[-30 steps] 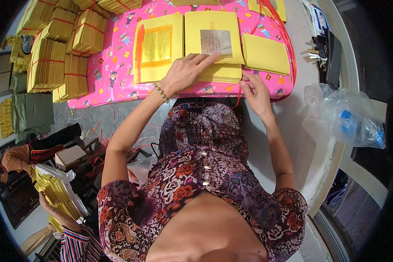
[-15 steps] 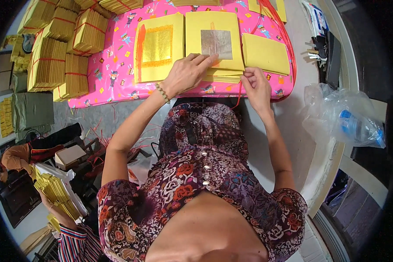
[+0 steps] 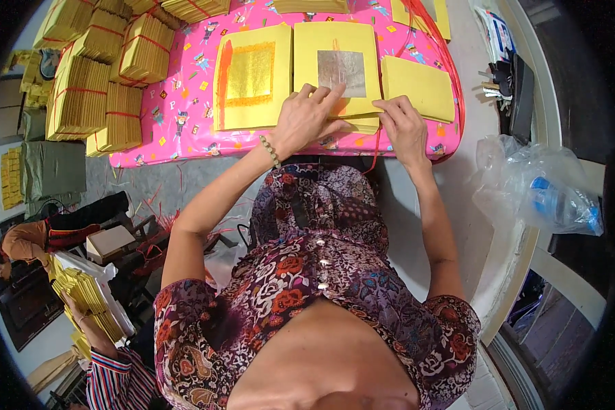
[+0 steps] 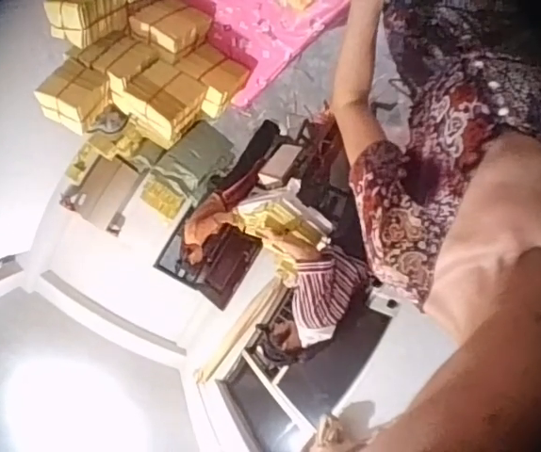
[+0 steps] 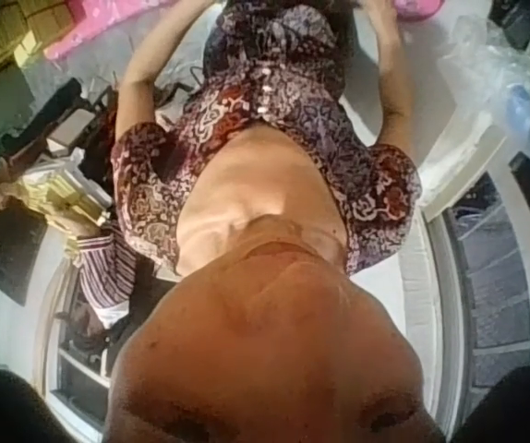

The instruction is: Bundling and inspecting yellow joss paper using red plastic straps and rubber bands.

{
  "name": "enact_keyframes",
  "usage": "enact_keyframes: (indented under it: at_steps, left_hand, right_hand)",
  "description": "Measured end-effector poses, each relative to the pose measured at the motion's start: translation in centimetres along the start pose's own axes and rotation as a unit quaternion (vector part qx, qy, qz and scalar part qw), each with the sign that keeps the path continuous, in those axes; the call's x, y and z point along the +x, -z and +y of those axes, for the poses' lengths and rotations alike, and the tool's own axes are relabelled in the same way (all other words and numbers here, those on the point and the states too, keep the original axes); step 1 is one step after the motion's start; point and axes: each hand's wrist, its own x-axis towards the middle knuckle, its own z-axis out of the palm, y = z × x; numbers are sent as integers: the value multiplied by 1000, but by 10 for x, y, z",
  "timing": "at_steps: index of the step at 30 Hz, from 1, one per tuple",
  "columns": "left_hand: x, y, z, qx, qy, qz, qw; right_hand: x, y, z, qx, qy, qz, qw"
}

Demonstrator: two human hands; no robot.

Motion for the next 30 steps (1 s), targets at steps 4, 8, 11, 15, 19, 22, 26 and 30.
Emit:
enact_keyframes:
  at_steps: [4,8,11,15,19,22,26,30]
  left_hand:
    - [2,-3,6,7,25,0,1000]
    - [0,2,12,11,27,2,1000]
    - [-1,-8,6,21,-2,47,999]
    - [2,-15,-1,41,-3,54,998]
    - [5,-11,-7,21,8,70,997]
    - [14,3,-17,-19,5,121,992]
    - [22,31,-20,-66,41,273,959]
    - [10,47,-21,-144,40,363,920]
  right_hand:
    - [0,-2,4,23,-16,5,1000]
    - [5,0,4,20,-6,9,1000]
    - [9,3,4,10,8,5,1000]
    - [12,5,4,25,-3,-10,1000]
    - [11,4,4,69,-33,7,997]
    - [20,5,1,180,-121,28,976]
    - [39,-1,15,264,-146,40,953]
    - [73,-16,30,356,-149,70,920]
